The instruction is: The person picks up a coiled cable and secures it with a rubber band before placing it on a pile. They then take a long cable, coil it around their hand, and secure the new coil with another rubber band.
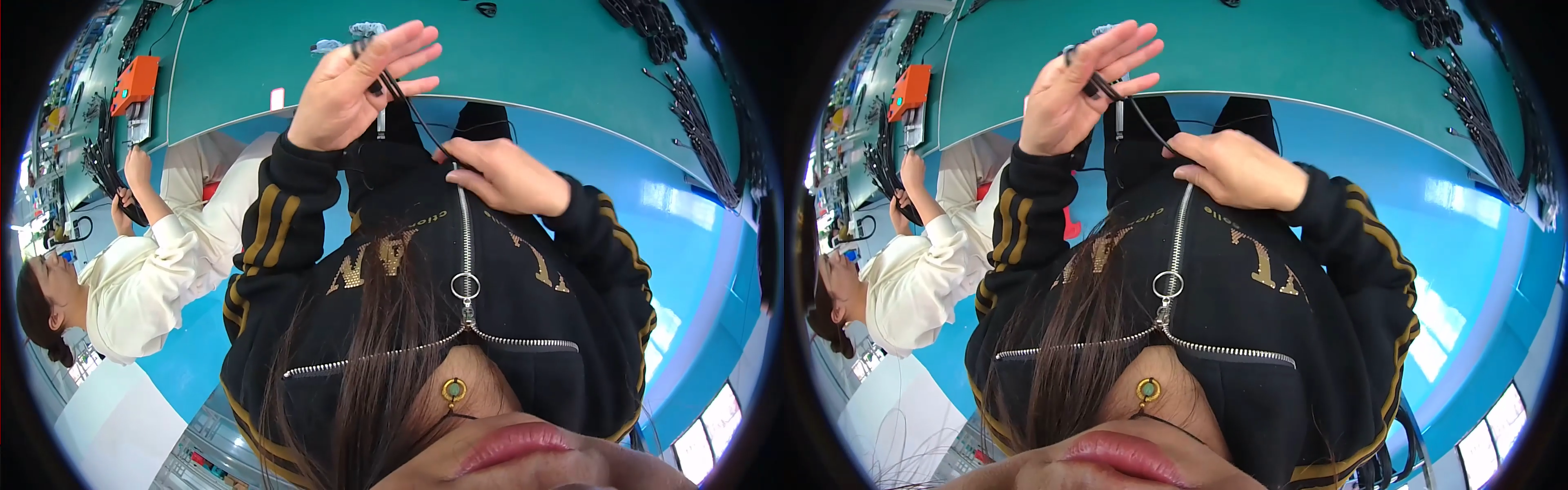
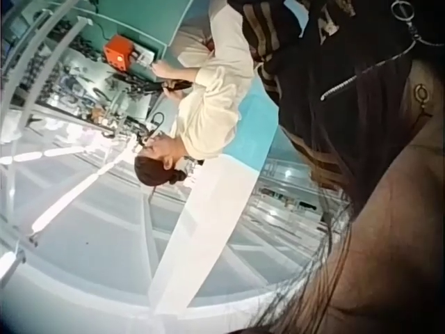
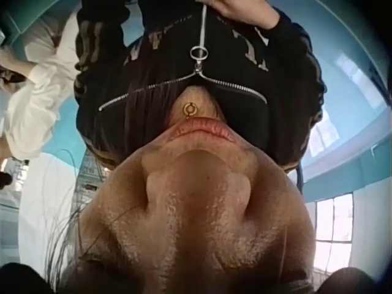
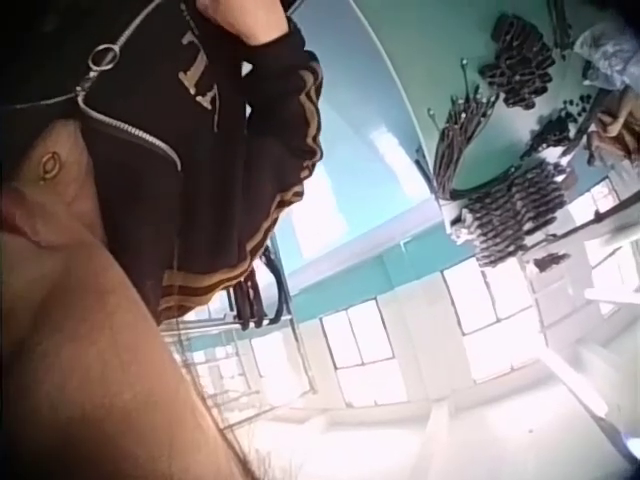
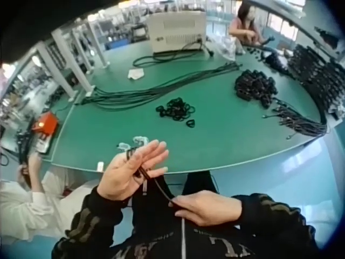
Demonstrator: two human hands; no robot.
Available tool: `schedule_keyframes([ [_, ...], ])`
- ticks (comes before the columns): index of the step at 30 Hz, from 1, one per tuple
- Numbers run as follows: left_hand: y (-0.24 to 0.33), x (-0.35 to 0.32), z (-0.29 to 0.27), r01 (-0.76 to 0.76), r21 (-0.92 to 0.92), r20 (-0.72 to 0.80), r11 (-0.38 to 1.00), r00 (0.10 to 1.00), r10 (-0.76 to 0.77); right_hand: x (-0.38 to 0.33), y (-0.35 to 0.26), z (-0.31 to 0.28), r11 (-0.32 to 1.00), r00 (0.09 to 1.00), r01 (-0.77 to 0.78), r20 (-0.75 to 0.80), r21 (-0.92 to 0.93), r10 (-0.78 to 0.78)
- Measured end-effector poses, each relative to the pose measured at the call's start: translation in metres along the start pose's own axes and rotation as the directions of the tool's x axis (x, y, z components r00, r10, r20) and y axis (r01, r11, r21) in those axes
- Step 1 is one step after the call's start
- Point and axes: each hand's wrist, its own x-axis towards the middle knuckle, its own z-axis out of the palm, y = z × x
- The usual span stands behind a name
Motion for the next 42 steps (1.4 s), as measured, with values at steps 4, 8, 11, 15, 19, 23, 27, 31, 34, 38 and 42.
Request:
schedule_keyframes([
  [4,-0.024,-0.006,-0.002,0.083,0.23,0.068,0.97,0.993,-0.101,0.02,-0.022,-0.051,0.965,0.997,0.08,0.043,-0.249,-0.071],
  [8,-0.017,-0.012,0.019,0.331,0.12,0.221,0.936,0.91,-0.35,0.042,0.003,-0.067,0.989,0.983,0.11,-0.139,-0.102,-0.123],
  [11,-0.009,-0.013,0.016,0.459,0.038,0.37,0.888,0.819,-0.439,0.046,0.025,-0.052,0.98,0.994,0.068,-0.099,0.188,-0.05],
  [15,-0.005,-0.008,0.0,0.446,-0.095,0.474,0.89,0.806,-0.354,0.036,0.052,-0.012,0.912,0.982,0.034,-0.185,0.408,0.046],
  [19,-0.003,0.001,-0.008,0.178,-0.414,0.148,0.893,0.981,-0.127,0.008,0.037,0.01,0.881,0.95,-0.23,-0.103,0.413,0.296],
  [23,-0.014,0.007,-0.004,-0.03,-0.172,-0.16,0.985,0.987,0.002,-0.002,0.005,0.003,0.956,0.981,-0.185,-0.015,0.227,0.194],
  [27,-0.019,0.002,0.001,-0.046,0.074,-0.164,0.996,0.985,0.057,0.007,-0.022,-0.026,0.998,0.996,-0.064,0.059,0.013,0.063],
  [31,-0.023,-0.007,-0.002,0.103,0.278,0.023,0.955,0.993,-0.114,0.036,-0.014,-0.061,0.938,0.981,0.166,-0.043,-0.304,-0.188],
  [34,-0.017,-0.015,0.008,0.233,0.154,0.157,0.96,0.954,-0.257,0.055,0.0,-0.07,0.949,0.966,0.147,-0.166,-0.28,-0.199],
  [38,0.001,-0.016,0.01,0.369,0.105,0.29,0.923,0.877,-0.383,0.061,0.017,-0.057,0.984,0.971,0.176,-0.164,-0.006,-0.174],
  [42,0.007,-0.016,-0.008,0.328,-0.087,0.4,0.941,0.876,-0.269,0.048,0.03,-0.029,0.974,0.973,-0.038,-0.216,0.224,0.088],
])
